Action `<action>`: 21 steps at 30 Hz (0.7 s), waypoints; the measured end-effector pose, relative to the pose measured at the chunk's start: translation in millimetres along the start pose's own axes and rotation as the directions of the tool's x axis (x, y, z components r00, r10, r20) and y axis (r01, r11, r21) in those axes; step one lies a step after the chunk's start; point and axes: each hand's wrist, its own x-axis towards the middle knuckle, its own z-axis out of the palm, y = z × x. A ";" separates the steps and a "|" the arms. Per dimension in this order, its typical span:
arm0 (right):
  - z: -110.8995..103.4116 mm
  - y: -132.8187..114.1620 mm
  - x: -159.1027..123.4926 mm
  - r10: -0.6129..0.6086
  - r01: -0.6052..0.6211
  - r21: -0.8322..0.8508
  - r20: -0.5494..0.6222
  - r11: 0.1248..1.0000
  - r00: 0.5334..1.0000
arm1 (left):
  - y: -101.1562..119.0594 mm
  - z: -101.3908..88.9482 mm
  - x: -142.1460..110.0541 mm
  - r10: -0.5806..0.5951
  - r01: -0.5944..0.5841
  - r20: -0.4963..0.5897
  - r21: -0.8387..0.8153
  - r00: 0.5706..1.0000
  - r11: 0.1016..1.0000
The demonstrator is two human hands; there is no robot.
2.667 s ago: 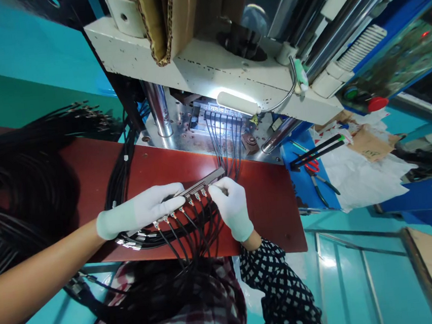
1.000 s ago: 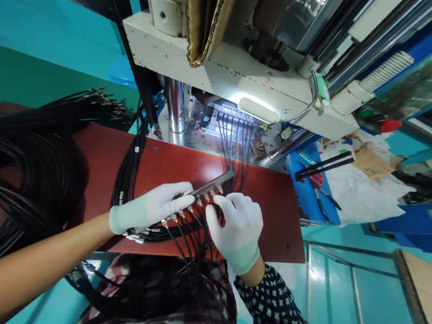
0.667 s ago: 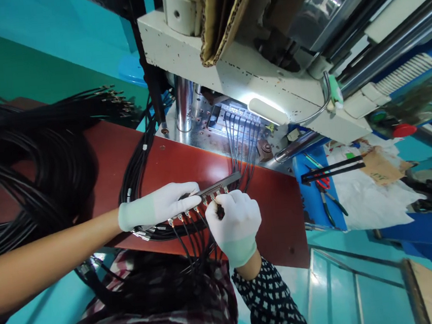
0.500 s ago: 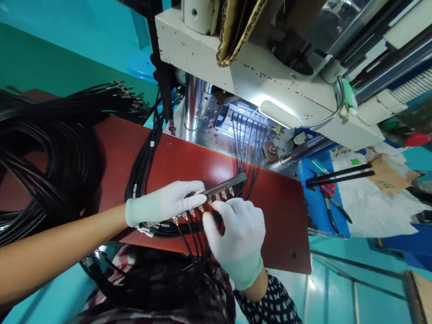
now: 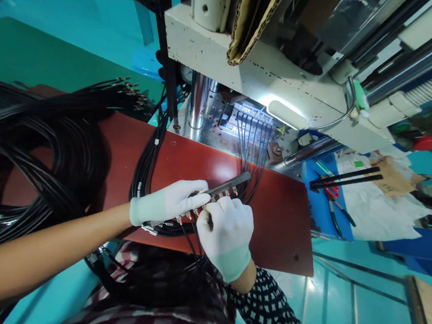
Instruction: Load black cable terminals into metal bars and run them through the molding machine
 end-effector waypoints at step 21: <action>-12.6 8.6 -4.1 0.055 -0.053 0.099 -0.019 0.994 0.998 | -2.7 1.3 -1.0 -0.066 0.067 0.005 -0.073 0.998 0.995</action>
